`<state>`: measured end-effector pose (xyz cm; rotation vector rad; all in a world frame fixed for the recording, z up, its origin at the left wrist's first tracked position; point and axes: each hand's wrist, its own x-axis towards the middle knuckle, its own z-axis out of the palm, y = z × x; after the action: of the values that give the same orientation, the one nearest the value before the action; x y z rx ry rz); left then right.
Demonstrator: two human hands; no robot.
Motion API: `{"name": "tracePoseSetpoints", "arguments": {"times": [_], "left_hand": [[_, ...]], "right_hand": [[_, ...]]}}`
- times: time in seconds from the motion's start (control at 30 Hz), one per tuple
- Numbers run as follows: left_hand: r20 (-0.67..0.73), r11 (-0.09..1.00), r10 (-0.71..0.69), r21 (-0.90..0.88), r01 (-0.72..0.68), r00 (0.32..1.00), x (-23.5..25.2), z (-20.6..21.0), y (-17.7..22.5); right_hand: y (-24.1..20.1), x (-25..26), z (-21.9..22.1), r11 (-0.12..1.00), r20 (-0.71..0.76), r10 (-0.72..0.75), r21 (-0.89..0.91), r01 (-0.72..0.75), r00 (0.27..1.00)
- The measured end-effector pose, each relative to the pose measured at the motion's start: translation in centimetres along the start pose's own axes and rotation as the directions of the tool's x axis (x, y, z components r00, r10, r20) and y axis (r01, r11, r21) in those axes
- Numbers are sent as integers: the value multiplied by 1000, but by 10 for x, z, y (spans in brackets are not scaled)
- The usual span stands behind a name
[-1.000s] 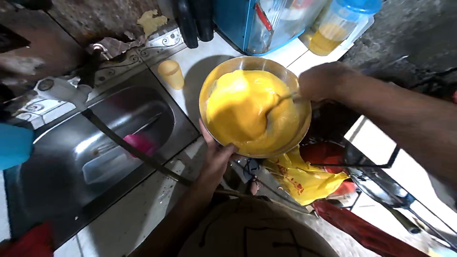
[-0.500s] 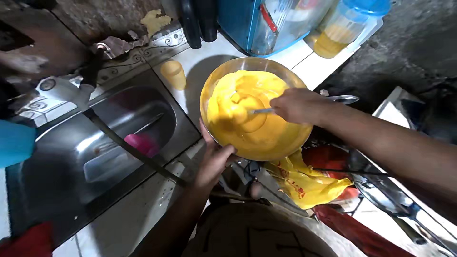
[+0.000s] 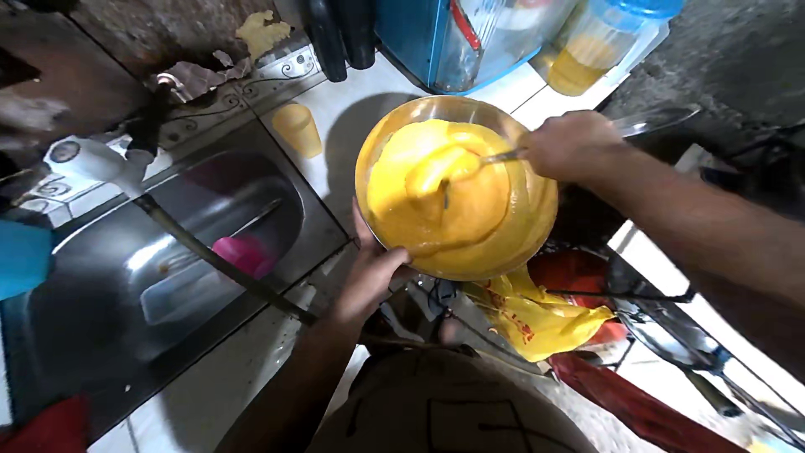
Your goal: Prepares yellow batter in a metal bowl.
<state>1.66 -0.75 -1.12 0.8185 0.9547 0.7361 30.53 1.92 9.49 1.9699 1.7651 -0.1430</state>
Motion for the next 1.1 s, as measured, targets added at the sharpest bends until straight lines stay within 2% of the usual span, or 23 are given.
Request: {"name": "tracePoseSetpoints", "arguments": {"times": [0.03,0.1,0.13,0.17,0.23,0.3,0.33,0.47,0.57,0.63,0.67,0.73,0.8,0.83,0.9,0.97,1.03,1.1], "left_hand": [[0,1000,6,-1,-6,1000,1,1,0],[-15,1000,19,-15,-19,1000,2,1,1],[-26,1000,23,-20,-23,999,2,0,2],[-36,999,24,-22,-24,999,2,0,2],[-55,999,24,-30,-25,998,0,1,-2],[-57,999,33,-36,-35,998,-1,5,-3],[-57,998,41,-39,-43,998,1,7,-2],[-52,997,51,-59,-54,997,3,1,1],[-31,997,57,-41,-58,998,3,-9,4],[4,995,95,0,-95,995,4,-21,4],[21,994,104,13,-104,994,2,-26,4],[35,992,116,52,-118,993,-4,-35,5],[24,990,103,94,-104,994,-11,-39,5],[-4,991,81,110,-80,997,-16,-38,6],[-62,991,42,128,-34,997,-25,-36,7],[-75,992,54,121,-44,996,-32,-37,2],[-73,986,98,142,-87,993,-42,-42,-7],[-98,976,88,208,-66,991,-59,-48,-10]], "right_hand": [[-11,0,1,1000,-40,-15,22,16,999],[-28,-10,6,976,-58,-193,88,197,980],[-27,-16,7,955,-27,-273,108,275,961],[-22,-23,4,953,33,-289,105,284,957],[-5,-23,-1,984,98,-177,9,177,979],[-10,-17,-9,998,67,-11,-64,15,998],[-18,-15,-13,998,40,24,-65,-21,999],[-38,-39,-22,997,103,-52,-54,58,993],[-15,-78,-27,998,165,-69,0,70,984],[11,-93,-37,986,256,-34,169,-11,966],[29,-100,-35,945,240,-50,326,-33,969],[61,-114,-24,755,115,-161,654,48,980],[82,-122,-2,495,-100,-267,839,226,958],[84,-124,9,350,-209,-262,889,295,942],[73,-127,33,78,-409,-105,905,418,906],[38,-122,55,-97,-529,158,832,547,834],[-6,-116,71,-155,-525,385,774,614,759],[-42,-115,86,-94,-488,476,799,594,732]]}}
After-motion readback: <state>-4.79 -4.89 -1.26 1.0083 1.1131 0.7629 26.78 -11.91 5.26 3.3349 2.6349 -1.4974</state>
